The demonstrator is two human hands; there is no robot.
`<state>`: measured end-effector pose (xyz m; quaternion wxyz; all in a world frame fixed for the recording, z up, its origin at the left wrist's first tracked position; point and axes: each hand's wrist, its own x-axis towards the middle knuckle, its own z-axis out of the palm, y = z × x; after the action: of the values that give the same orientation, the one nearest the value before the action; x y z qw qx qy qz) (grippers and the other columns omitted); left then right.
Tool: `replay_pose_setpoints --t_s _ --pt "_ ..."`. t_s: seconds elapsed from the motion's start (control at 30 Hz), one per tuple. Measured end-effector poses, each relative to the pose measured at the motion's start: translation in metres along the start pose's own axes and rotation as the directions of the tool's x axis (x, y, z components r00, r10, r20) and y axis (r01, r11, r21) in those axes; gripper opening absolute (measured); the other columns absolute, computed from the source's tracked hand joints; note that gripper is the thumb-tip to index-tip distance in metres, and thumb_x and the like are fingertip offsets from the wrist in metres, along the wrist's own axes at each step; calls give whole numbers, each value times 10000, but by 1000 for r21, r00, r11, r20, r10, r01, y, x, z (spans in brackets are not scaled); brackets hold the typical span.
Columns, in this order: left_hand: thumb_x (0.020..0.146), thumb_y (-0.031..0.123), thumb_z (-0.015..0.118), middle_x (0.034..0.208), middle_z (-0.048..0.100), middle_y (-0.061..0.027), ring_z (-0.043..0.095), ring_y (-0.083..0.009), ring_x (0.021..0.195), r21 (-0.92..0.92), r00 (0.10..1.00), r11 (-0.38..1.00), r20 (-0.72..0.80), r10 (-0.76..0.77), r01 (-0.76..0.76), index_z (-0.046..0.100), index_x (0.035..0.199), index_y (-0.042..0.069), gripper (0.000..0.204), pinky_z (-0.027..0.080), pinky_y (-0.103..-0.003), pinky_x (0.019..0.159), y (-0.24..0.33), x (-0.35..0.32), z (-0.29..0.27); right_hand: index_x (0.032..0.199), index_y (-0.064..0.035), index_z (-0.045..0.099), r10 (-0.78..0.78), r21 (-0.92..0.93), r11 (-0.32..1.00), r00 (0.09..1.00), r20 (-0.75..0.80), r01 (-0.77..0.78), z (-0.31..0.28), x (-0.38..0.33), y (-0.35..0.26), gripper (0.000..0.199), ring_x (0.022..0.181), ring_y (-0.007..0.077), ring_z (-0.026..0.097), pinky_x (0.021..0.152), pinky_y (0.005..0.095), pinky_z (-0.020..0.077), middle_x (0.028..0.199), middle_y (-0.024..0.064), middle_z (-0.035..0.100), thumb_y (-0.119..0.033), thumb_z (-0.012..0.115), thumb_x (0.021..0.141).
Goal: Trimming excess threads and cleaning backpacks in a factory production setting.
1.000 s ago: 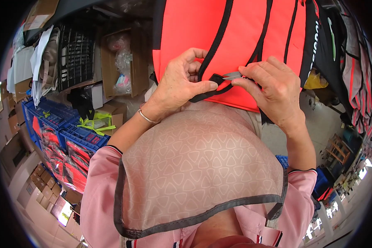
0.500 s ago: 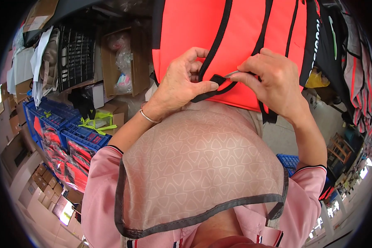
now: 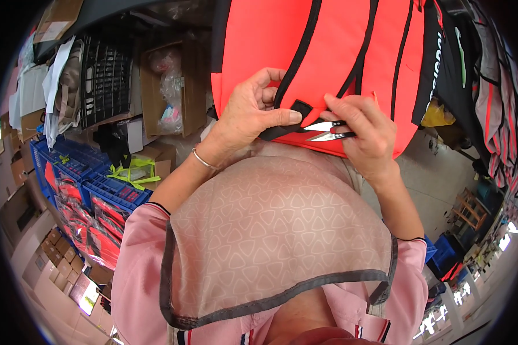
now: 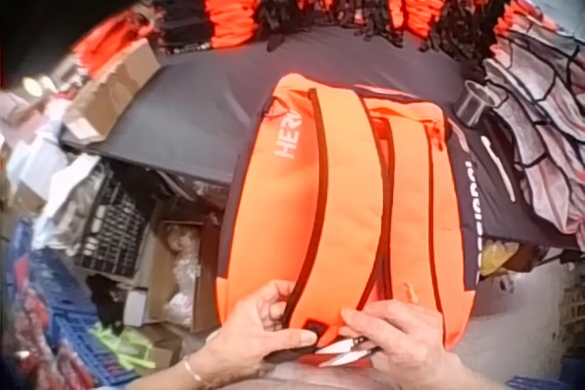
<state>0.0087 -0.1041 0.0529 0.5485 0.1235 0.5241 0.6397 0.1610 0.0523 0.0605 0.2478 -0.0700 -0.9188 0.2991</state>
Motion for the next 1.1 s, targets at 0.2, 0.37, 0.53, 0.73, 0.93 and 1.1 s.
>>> replay_pose_setpoints --t_s 0.2,0.37,0.53,0.73,0.93,1.1 --pt "782 -28 752 962 693 -103 670 -128 865 53 998 998 -45 42 -40 488 1238 -40 527 556 -260 793 -6 5 -10 865 -30 602 43 116 992 994 104 -55 10 1 0 317 598 158 530 509 307 435 726 36 528 173 607 622" --pt "786 -18 755 957 694 -91 667 -120 846 35 997 997 -38 66 -65 510 1214 -39 494 553 -250 779 -16 9 -13 822 -7 544 184 437 844 933 309 -312 -7 -6 -5 317 637 147 471 530 271 381 712 25 473 207 485 595" --pt "802 8 748 910 696 -67 655 -98 789 186 992 977 -56 113 -100 569 1123 -8 368 538 -244 702 -22 11 -8 823 10 587 32 533 721 791 612 -442 -48 2 28 265 622 142 481 584 278 428 752 38 528 191 547 634" --pt "832 248 738 872 640 -196 630 -399 768 818 781 369 148 606 -441 560 1109 9 407 515 -428 659 -43 -13 -3 1079 -2 678 489 322 544 605 628 -775 -69 17 2 301 720 62 571 648 224 470 761 -9 571 83 692 790" --pt "817 215 753 841 638 -183 643 -378 780 791 964 569 100 245 -227 561 1043 8 361 510 -432 685 -32 -30 -29 964 29 677 504 226 838 863 31 -497 -55 81 48 126 644 38 511 590 209 418 701 -8 585 -50 705 870" --pt "813 220 760 792 634 -182 641 -379 757 811 987 569 59 153 -136 546 994 5 353 504 -432 659 -20 -35 -32 941 33 708 412 161 902 909 -56 -399 -43 147 84 175 636 39 477 583 209 395 688 -8 589 -138 692 904"
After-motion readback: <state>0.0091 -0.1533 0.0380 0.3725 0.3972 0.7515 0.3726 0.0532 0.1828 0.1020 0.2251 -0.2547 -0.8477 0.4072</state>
